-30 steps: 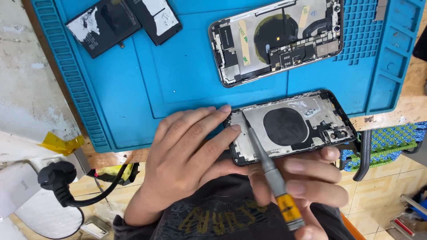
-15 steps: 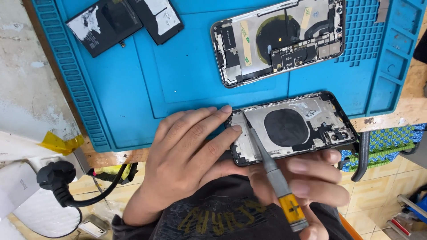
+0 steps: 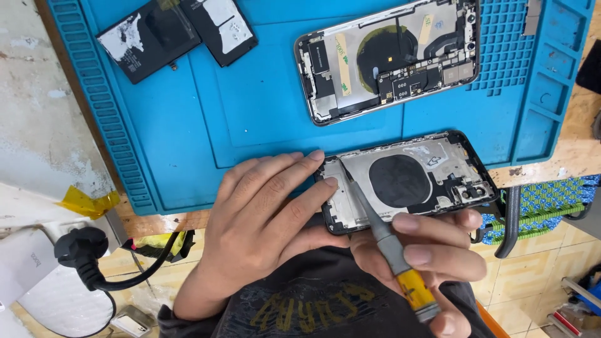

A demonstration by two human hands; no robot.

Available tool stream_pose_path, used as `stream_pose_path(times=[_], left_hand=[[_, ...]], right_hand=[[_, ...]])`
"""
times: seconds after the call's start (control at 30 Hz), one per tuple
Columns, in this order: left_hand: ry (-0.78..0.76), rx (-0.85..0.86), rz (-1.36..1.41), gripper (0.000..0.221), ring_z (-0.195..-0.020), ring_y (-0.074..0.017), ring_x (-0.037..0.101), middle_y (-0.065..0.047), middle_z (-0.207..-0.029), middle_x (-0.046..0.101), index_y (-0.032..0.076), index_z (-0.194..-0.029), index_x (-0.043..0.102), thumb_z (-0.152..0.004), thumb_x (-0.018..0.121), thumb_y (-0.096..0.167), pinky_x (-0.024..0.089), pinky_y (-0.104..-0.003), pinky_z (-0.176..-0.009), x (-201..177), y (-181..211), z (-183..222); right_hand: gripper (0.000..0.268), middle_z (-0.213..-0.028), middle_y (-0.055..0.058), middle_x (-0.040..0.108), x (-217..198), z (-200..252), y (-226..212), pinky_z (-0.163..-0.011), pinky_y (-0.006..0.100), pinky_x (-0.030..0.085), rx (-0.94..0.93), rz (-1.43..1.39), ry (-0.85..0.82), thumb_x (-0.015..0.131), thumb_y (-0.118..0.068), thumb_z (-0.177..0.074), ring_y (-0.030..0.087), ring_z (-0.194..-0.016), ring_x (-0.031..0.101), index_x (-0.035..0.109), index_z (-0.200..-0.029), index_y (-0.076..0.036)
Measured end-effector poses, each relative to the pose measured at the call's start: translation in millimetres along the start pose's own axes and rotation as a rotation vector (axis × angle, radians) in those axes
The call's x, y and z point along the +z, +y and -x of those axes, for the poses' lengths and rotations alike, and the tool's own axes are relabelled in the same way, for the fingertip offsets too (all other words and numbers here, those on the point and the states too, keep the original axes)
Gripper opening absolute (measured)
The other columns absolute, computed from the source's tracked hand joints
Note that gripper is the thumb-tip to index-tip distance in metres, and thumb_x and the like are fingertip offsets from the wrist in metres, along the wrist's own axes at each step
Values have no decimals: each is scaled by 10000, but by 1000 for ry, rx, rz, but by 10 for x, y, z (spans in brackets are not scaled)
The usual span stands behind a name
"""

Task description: Disassembling internal components of a smartphone using a precision screwdriver on a repair mat.

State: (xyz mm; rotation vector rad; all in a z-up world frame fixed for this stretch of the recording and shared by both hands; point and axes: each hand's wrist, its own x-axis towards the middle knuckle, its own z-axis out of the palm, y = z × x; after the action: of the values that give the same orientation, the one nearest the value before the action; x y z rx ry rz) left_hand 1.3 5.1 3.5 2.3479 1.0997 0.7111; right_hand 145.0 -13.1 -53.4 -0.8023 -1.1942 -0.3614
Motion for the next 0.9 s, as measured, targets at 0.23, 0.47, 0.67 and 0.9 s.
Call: stream_pose_path(times=[0.23,0.47,0.67,0.9], left_hand=[[4,-24,20,471,-1035,-251,528,-82,-1131,510,114,-1114,472,-791,533,451,449,-387,-873,-33,21,-54],[-15,-59,37,451,-1022,-245,534,-77,-1125,515,124,-1104,485,-794,504,451,452,-391,-848,-28,28,-63],[-47,-77,57,498,-999,-257,547,-98,-1104,536,119,-1077,510,-749,532,493,442,-387,-823,-64,19,-118],[-36,-84,44,469,-973,-242,561,-89,-1069,546,130,-1036,527,-761,507,509,452,-373,-809,-38,5,-140]], right_hand=[[462,-841,11,429,-139,-77,-37,-992,375,292,40,164,-171,462,-366,-735,196,-660,499,344,-1174,-281],[533,-867,-58,328,-72,-180,-68,-934,276,276,121,235,-258,540,-363,-647,110,-771,383,393,-1157,-321],[229,-888,-94,403,-176,-154,-210,-1027,271,226,335,280,-340,440,-184,-753,87,-808,469,406,-978,-211],[155,-798,-126,416,-204,-92,-241,-1034,335,191,294,365,-283,369,-395,-876,95,-688,442,359,-845,-243]])
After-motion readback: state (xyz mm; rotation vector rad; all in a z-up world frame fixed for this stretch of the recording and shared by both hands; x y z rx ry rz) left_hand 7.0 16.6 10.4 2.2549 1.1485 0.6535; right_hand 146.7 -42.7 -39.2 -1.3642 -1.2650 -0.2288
